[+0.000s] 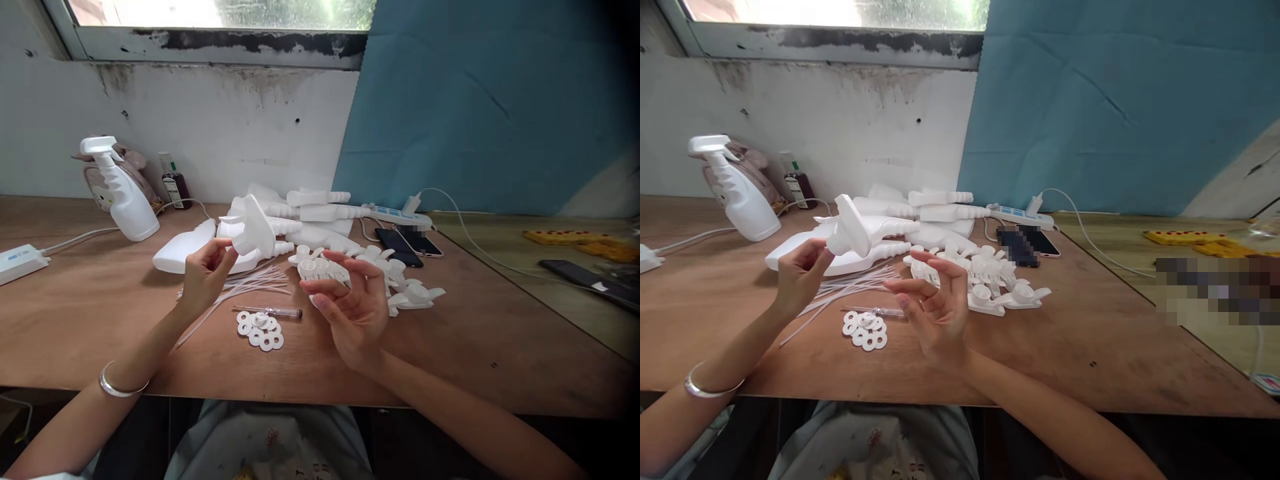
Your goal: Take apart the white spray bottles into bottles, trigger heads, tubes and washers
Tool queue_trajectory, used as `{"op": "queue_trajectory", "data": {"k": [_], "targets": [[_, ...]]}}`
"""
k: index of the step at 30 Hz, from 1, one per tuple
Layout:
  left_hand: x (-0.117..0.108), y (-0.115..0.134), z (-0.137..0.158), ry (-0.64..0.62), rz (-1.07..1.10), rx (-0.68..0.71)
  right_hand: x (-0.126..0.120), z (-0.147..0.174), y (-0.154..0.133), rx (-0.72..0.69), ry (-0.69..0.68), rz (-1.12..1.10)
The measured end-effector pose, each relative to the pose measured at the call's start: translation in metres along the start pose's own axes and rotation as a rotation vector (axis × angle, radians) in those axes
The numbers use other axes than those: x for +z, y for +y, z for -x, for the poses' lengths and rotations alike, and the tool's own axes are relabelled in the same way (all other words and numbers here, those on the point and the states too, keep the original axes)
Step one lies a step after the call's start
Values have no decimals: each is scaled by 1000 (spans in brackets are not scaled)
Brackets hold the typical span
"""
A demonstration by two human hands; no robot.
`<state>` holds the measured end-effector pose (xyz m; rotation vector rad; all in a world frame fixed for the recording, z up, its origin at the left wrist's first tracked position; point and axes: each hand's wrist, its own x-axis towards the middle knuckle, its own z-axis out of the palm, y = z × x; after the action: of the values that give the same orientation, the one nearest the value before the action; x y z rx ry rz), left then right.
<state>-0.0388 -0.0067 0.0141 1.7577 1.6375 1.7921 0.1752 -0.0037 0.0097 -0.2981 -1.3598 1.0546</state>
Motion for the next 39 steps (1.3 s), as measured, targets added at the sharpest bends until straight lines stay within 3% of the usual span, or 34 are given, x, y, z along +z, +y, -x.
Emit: {"op": "queue_trajectory", "data": {"k": [11, 21, 28, 39], "targets": [[1, -4, 1, -54, -2, -4, 2, -1, -7, 212, 36, -98], [2, -6, 0, -64, 13, -8, 26, 29, -53, 369, 35, -164], [4, -7, 0, -70, 35, -40, 22, 33, -67, 467, 14, -159], [5, -7, 0, -98, 60, -54, 25, 43, -79, 358, -2, -66]]}}
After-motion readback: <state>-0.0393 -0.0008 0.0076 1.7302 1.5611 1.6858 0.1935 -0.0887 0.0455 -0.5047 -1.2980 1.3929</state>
